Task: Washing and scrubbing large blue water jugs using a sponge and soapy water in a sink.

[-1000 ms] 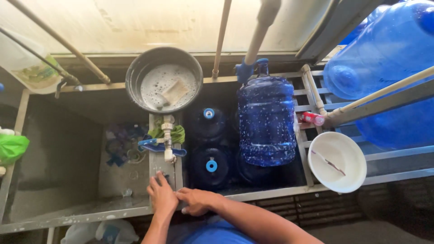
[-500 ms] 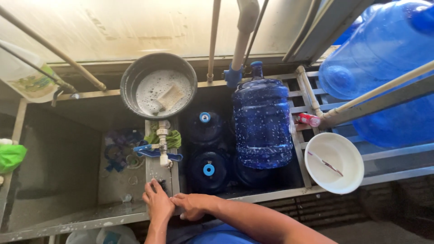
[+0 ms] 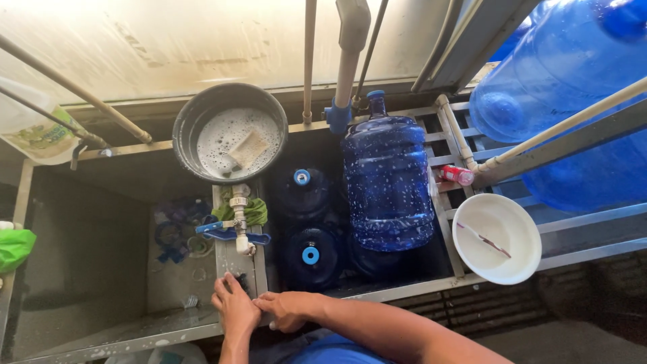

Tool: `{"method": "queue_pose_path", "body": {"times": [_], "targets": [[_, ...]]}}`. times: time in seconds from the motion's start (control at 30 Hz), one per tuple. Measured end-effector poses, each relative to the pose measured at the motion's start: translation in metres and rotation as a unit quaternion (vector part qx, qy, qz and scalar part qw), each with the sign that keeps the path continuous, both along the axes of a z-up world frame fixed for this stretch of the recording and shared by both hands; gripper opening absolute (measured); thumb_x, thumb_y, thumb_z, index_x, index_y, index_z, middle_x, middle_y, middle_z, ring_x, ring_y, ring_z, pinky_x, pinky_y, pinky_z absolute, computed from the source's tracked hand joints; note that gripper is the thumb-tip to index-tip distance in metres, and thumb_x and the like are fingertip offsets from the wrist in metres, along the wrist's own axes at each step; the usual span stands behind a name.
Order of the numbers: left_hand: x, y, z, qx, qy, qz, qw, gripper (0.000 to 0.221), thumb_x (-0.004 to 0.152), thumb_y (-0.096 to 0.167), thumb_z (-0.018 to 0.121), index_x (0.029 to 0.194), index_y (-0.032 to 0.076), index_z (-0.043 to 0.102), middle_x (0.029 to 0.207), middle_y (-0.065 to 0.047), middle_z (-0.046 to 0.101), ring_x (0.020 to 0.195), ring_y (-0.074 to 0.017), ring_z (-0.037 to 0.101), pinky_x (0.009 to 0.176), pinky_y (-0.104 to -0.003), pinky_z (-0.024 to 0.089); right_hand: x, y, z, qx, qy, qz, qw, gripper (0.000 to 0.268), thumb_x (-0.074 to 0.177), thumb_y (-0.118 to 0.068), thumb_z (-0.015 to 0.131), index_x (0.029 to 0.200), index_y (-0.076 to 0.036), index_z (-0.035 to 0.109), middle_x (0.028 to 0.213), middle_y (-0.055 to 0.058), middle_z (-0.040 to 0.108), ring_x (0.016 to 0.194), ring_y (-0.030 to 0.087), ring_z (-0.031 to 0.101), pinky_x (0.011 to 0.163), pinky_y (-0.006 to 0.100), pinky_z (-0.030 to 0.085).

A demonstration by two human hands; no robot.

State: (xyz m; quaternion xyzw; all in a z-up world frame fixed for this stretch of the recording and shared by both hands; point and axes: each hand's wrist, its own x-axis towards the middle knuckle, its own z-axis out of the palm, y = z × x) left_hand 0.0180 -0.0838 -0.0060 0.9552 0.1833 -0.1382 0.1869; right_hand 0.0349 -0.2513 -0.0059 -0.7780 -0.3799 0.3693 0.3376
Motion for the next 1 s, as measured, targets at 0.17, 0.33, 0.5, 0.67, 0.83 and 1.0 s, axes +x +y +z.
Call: {"method": "queue_pose_path", "body": {"times": [0.17, 0.33, 0.5, 0.67, 0.83, 1.0], "targets": [[0.001, -0.005, 0.015, -0.002, 0.019, 0.010, 1.000, 0.095, 0.077, 0.014, 0.075, 0.156, 0.001, 0.024, 0.158, -0.018, 0.021, 0.140, -0.0437, 0.027, 0.116, -0.047, 0.036, 0.001, 0.001, -0.002, -0.019, 0.002, 0.014, 1.000, 0.083, 0.084, -0.020, 0.068, 0.158, -0.004, 0.034, 0.159, 0.018, 0.041, 0.123, 0.043, 0.059, 0.103, 0.047, 0.048], [0.002, -0.004, 0.013, -0.006, 0.030, 0.015, 0.999, 0.095, 0.078, 0.015, 0.075, 0.157, 0.003, 0.023, 0.159, -0.016, 0.020, 0.141, -0.0431, 0.026, 0.115, -0.047, 0.037, 0.000, 0.003, -0.013, -0.013, -0.009, 0.015, 1.000, 0.085, 0.083, -0.022, 0.069, 0.158, -0.004, 0.033, 0.159, 0.018, 0.041, 0.127, 0.042, 0.057, 0.104, 0.046, 0.047], [0.004, -0.006, 0.018, -0.013, 0.039, 0.027, 0.999, 0.096, 0.078, 0.016, 0.076, 0.157, 0.005, 0.022, 0.159, -0.015, 0.019, 0.142, -0.0422, 0.025, 0.115, -0.047, 0.037, 0.003, 0.001, 0.009, -0.050, -0.005, 0.019, 0.999, 0.085, 0.084, -0.024, 0.068, 0.159, -0.007, 0.032, 0.160, 0.017, 0.040, 0.127, 0.042, 0.056, 0.105, 0.046, 0.046], [-0.003, 0.000, 0.005, -0.007, 0.006, 0.017, 1.000, 0.096, 0.077, 0.014, 0.075, 0.157, 0.004, 0.023, 0.159, -0.017, 0.021, 0.141, -0.0435, 0.027, 0.116, -0.047, 0.036, 0.001, 0.003, -0.005, -0.022, -0.016, 0.019, 0.999, 0.084, 0.084, -0.025, 0.069, 0.158, -0.006, 0.034, 0.157, 0.018, 0.042, 0.129, 0.041, 0.056, 0.106, 0.045, 0.047], [-0.002, -0.001, 0.008, -0.012, -0.003, 0.013, 1.000, 0.095, 0.078, 0.015, 0.073, 0.157, 0.004, 0.023, 0.158, -0.018, 0.021, 0.141, -0.0434, 0.027, 0.115, -0.047, 0.036, 0.000, 0.004, -0.009, -0.020, -0.025, 0.011, 0.999, 0.082, 0.085, -0.025, 0.069, 0.157, -0.005, 0.036, 0.157, 0.019, 0.043, 0.128, 0.041, 0.056, 0.106, 0.045, 0.046], [-0.005, 0.001, 0.004, -0.012, -0.015, 0.008, 1.000, 0.093, 0.078, 0.016, 0.072, 0.157, 0.003, 0.024, 0.158, -0.018, 0.022, 0.141, -0.0433, 0.027, 0.115, -0.047, 0.036, 0.000, 0.006, -0.008, -0.020, -0.028, 0.012, 0.999, 0.080, 0.083, -0.023, 0.068, 0.156, -0.005, 0.038, 0.155, 0.019, 0.045, 0.128, 0.041, 0.057, 0.105, 0.045, 0.047]]}}
